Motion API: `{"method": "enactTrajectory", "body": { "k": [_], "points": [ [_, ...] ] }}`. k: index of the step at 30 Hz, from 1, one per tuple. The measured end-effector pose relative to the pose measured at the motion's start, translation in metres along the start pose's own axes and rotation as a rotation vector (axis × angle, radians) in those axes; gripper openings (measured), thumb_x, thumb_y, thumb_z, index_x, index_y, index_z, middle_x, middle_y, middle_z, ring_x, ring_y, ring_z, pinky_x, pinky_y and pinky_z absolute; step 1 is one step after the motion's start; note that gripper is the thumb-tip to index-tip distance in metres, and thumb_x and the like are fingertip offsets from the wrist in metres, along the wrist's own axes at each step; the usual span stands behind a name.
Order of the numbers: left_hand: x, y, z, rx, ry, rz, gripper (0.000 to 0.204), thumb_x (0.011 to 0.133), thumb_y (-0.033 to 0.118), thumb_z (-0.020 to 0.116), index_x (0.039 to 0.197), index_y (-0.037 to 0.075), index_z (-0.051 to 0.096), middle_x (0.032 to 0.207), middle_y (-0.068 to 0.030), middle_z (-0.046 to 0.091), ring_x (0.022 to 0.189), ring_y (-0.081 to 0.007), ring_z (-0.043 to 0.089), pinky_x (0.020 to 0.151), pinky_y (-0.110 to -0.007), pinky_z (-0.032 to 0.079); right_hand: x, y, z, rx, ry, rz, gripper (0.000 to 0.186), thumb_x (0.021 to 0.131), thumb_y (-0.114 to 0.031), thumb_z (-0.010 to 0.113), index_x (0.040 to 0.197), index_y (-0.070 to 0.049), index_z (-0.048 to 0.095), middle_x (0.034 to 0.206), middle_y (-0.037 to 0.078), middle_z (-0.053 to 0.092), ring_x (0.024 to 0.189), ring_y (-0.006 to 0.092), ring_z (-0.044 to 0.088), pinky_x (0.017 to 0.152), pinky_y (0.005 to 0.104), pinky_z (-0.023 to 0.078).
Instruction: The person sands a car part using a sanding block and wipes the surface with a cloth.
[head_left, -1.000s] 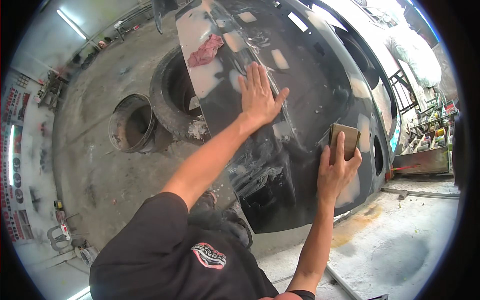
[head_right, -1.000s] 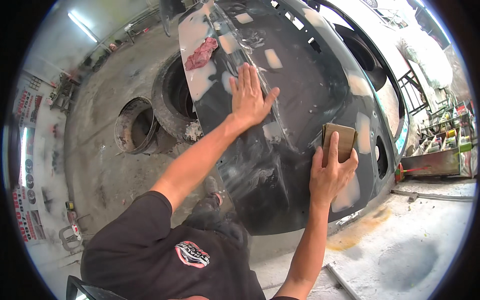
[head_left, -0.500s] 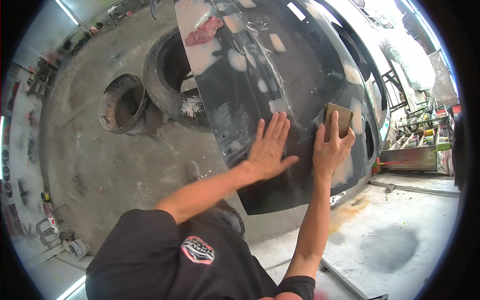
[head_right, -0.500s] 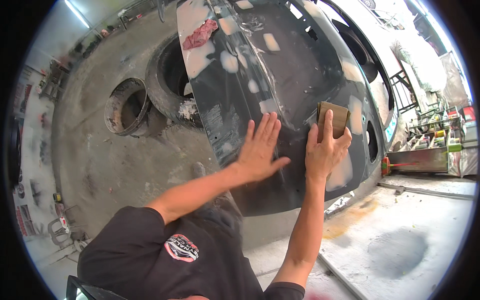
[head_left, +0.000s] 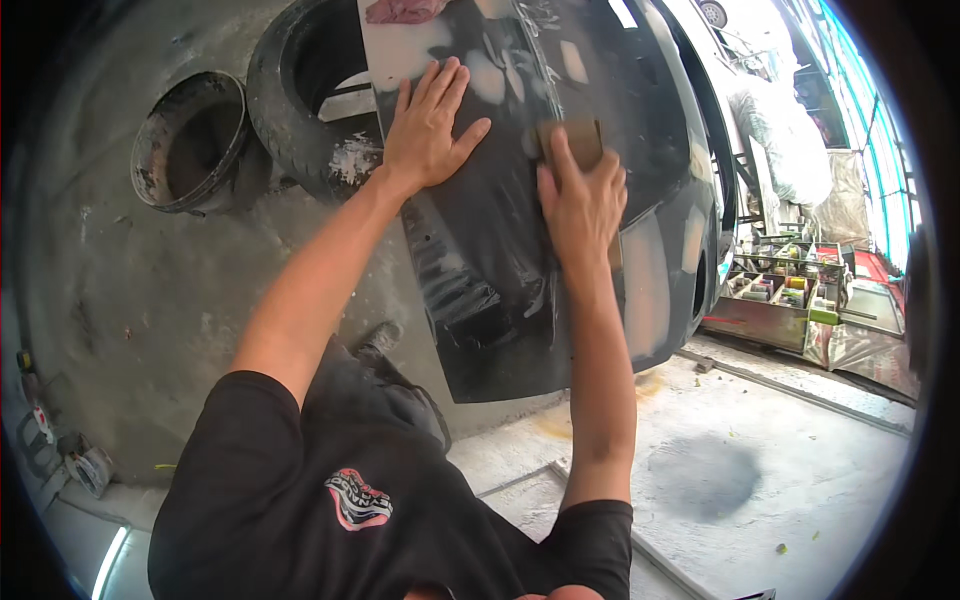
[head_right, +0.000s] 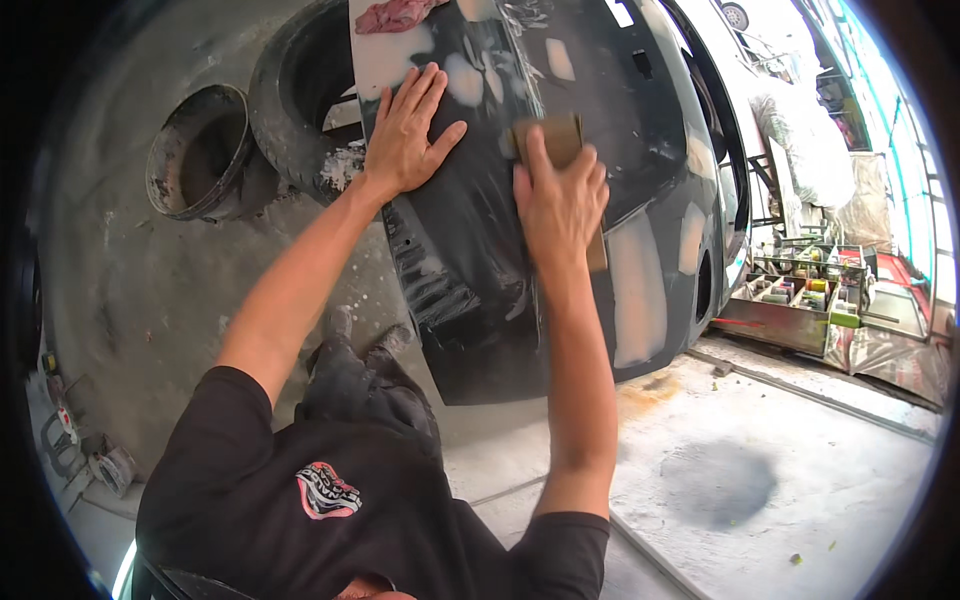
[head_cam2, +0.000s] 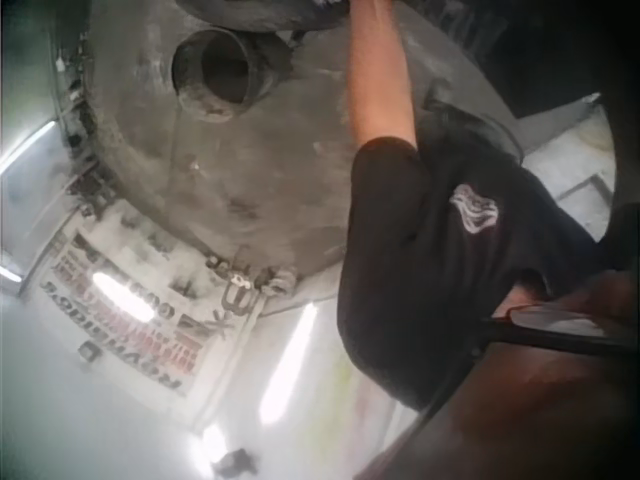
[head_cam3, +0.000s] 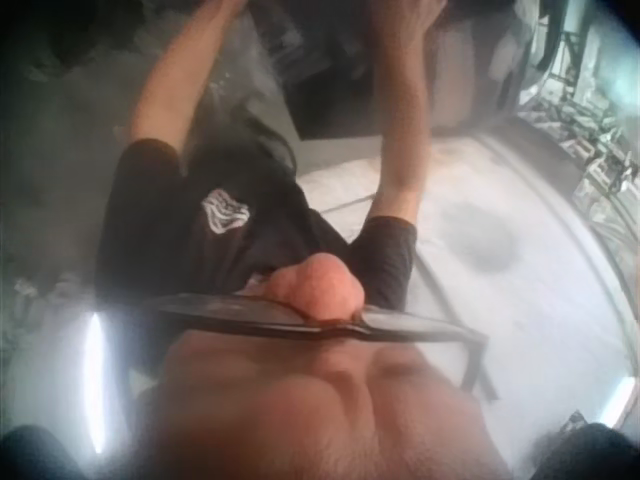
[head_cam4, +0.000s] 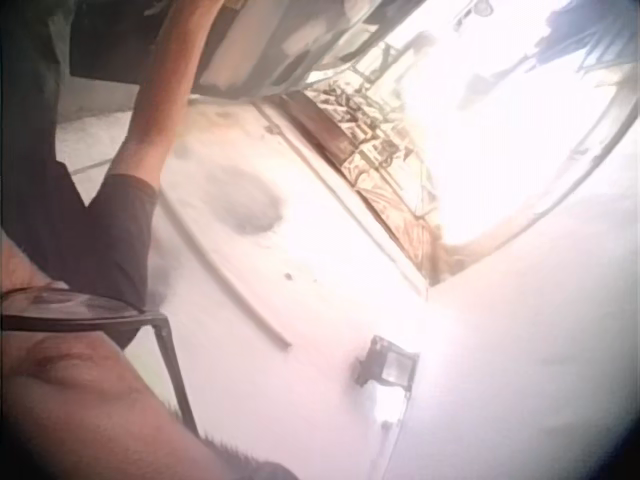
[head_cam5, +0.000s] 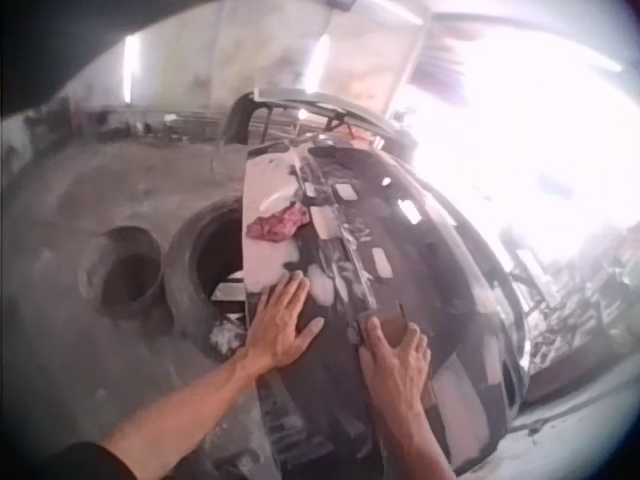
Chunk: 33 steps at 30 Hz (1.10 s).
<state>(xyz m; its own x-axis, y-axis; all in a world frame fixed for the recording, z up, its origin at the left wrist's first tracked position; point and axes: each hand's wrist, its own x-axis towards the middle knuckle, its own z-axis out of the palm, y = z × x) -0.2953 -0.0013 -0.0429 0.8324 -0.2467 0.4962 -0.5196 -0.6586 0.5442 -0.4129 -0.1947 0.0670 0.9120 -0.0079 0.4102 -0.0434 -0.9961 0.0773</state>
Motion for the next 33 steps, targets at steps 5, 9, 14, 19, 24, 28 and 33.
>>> {"method": "enactTrajectory", "body": {
  "k": [5, 9, 14, 19, 24, 28, 33],
  "points": [
    [0.001, -0.003, 0.004, 0.015, 0.026, 0.022, 0.08, 0.107, 0.06, 0.05, 0.167, 0.008, 0.035, 0.175, -0.0095, 0.03, 0.162, -0.0337, 0.024, 0.13, -0.059, 0.018, 0.03, -0.009, 0.008, -0.065, -0.055, 0.064, 0.055, 0.094, -0.032, 0.078, 0.147, -0.029, 0.065, 0.131, 0.026, 0.053, 0.118, 0.0459, 0.058, 0.101, 0.0554, 0.049],
    [-0.005, -0.008, -0.004, 0.034, 0.026, -0.023, 0.078, 0.107, 0.058, 0.05, 0.166, 0.009, 0.036, 0.175, -0.0085, 0.031, 0.162, -0.0331, 0.024, 0.13, -0.059, 0.019, -0.057, -0.002, 0.008, -0.036, 0.001, -0.074, 0.058, 0.093, -0.028, 0.079, 0.149, -0.029, 0.062, 0.137, 0.028, 0.05, 0.116, 0.047, 0.057, 0.097, 0.0565, 0.049],
    [-0.001, 0.006, 0.0, 0.033, 0.027, -0.011, 0.077, 0.106, 0.057, 0.053, 0.164, 0.008, 0.041, 0.173, -0.0082, 0.034, 0.162, -0.0325, 0.025, 0.131, -0.059, 0.02, -0.006, 0.011, 0.001, -0.096, 0.005, -0.159, 0.062, 0.092, -0.028, 0.079, 0.151, -0.032, 0.06, 0.138, 0.028, 0.049, 0.118, 0.0482, 0.057, 0.098, 0.0558, 0.049],
    [0.0, -0.002, 0.006, -0.006, 0.071, -0.009, 0.075, 0.106, 0.056, 0.054, 0.163, 0.009, 0.042, 0.173, -0.0073, 0.035, 0.162, -0.0316, 0.026, 0.131, -0.059, 0.02, 0.038, -0.005, 0.008, -0.177, -0.025, -0.074, 0.063, 0.092, -0.027, 0.08, 0.151, -0.032, 0.06, 0.138, 0.029, 0.051, 0.119, 0.049, 0.057, 0.098, 0.0558, 0.049],
    [-0.004, -0.005, 0.001, 0.06, 0.034, -0.045, 0.075, 0.106, 0.057, 0.052, 0.165, 0.011, 0.041, 0.173, -0.0068, 0.035, 0.161, -0.03, 0.026, 0.131, -0.057, 0.021, -0.058, 0.006, 0.001, -0.002, -0.03, -0.169, 0.063, 0.091, -0.026, 0.081, 0.151, -0.032, 0.061, 0.138, 0.029, 0.051, 0.119, 0.049, 0.057, 0.098, 0.0557, 0.05],
    [-0.001, 0.0, 0.005, 0.083, 0.127, -0.02, 0.068, 0.107, 0.053, 0.055, 0.16, 0.012, 0.048, 0.169, -0.007, 0.041, 0.158, -0.0295, 0.032, 0.13, -0.056, 0.023, -0.027, 0.017, -0.003, -0.144, 0.026, -0.124, 0.061, 0.091, -0.026, 0.081, 0.149, -0.029, 0.063, 0.137, 0.029, 0.051, 0.117, 0.0487, 0.058, 0.098, 0.0561, 0.05],
    [0.005, -0.002, -0.01, -0.043, 0.006, -0.024, 0.079, 0.102, 0.051, 0.057, 0.16, -0.001, 0.042, 0.17, -0.017, 0.037, 0.159, -0.0362, 0.027, 0.131, -0.055, 0.019, 0.003, 0.004, 0.008, -0.165, 0.006, -0.037, 0.061, 0.092, -0.024, 0.08, 0.15, -0.028, 0.062, 0.138, 0.03, 0.048, 0.114, 0.0482, 0.057, 0.096, 0.0577, 0.05]
  ]
}}
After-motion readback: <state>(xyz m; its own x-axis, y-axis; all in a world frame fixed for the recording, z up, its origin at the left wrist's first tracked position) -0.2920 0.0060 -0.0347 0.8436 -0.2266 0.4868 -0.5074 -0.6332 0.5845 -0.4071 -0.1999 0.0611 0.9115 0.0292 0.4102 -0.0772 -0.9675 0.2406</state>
